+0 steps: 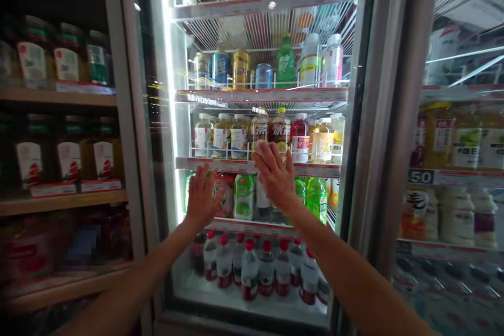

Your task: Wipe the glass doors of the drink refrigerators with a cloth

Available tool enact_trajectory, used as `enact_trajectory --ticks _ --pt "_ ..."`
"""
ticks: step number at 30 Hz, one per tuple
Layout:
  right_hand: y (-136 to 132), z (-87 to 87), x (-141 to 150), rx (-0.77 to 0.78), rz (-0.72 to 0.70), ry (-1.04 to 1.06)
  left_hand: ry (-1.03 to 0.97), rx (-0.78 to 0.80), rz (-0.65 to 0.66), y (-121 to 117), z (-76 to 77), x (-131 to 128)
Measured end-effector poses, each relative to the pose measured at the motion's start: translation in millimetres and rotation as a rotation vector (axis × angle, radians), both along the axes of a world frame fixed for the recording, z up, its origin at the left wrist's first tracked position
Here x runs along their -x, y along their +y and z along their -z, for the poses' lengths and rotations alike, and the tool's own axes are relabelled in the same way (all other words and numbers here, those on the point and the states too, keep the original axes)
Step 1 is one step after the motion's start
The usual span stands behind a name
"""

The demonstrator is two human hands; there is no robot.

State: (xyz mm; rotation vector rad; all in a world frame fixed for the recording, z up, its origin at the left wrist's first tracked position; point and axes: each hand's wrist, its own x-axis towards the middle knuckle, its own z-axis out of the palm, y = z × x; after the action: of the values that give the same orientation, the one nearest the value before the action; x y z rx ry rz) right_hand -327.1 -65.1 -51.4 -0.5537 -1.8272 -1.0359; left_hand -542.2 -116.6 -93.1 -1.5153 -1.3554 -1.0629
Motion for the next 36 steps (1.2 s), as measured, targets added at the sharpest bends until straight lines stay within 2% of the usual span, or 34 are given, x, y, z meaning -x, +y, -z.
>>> enact_trajectory --ticks 2,5,6,7,10,12,13,14,17,19,22,24,25,29,30,31,34,36 --pt "-1.9 2.3 -8.4 -0.002 0.015 0.003 -0.019 -0.031 -0.004 4.2 -2.1 -6.2" --pt "-2.8 18.2 -28.4 -0.038 -0.003 -0.269 -0.044 -0.060 -0.003 8.0 -2.4 -11.0" --pt "-0.8 20.5 -38.4 -0.043 0.011 -0.271 -0.043 -0.062 0.000 8.6 -2.1 -11.4" --pt "2.2 19.7 -49.4 -0.044 0.038 -0.192 -0.039 -0.061 0.002 8.8 -1.8 -11.4" --pt "12.9 4.5 -77.7 -0.052 0.136 0.318 -0.029 -0.054 0.003 8.6 -1.3 -10.7" --pt "15.6 -1.2 -81.4 -0.070 0.151 0.568 -0.032 -0.050 0.002 8.8 -1.2 -11.0" --pt "14.9 0.4 -77.9 -0.071 0.140 0.599 -0.035 -0.049 0.004 9.1 -1.1 -11.3" --pt "13.1 4.8 -72.4 -0.064 0.122 0.552 -0.038 -0.048 0.007 9.7 -1.0 -11.6" --pt "8.3 21.5 -62.5 -0.022 0.092 0.235 -0.041 -0.063 0.012 12.0 0.0 -11.9" --pt "10.5 23.8 -73.6 -0.036 0.129 0.261 -0.034 -0.075 0.011 13.3 0.9 -11.9" --pt "19.1 12.9 -99.9 -0.108 0.148 0.655 -0.038 -0.081 0.019 14.7 1.8 -13.3" --pt "21.1 7.6 -100.1 -0.128 0.119 0.752 -0.051 -0.084 0.026 15.4 1.9 -15.1" --pt "19.8 7.6 -92.7 -0.120 0.100 0.707 -0.056 -0.089 0.026 15.7 1.8 -16.0" --pt "9.7 11.9 -53.1 -0.064 0.038 0.243 -0.055 -0.100 0.014 16.1 1.6 -17.4" --pt "9.0 9.4 -50.7 -0.063 0.037 0.220 -0.053 -0.097 0.015 15.8 1.6 -17.2" --pt "9.8 4.5 -52.7 -0.070 0.050 0.272 -0.050 -0.092 0.017 15.6 1.7 -17.0" --pt "17.1 -15.9 -68.2 -0.105 0.105 0.667 -0.044 -0.080 0.015 14.7 1.9 -17.0" --pt "19.2 -23.9 -68.4 -0.115 0.110 0.760 -0.044 -0.078 0.004 14.4 2.1 -17.7"
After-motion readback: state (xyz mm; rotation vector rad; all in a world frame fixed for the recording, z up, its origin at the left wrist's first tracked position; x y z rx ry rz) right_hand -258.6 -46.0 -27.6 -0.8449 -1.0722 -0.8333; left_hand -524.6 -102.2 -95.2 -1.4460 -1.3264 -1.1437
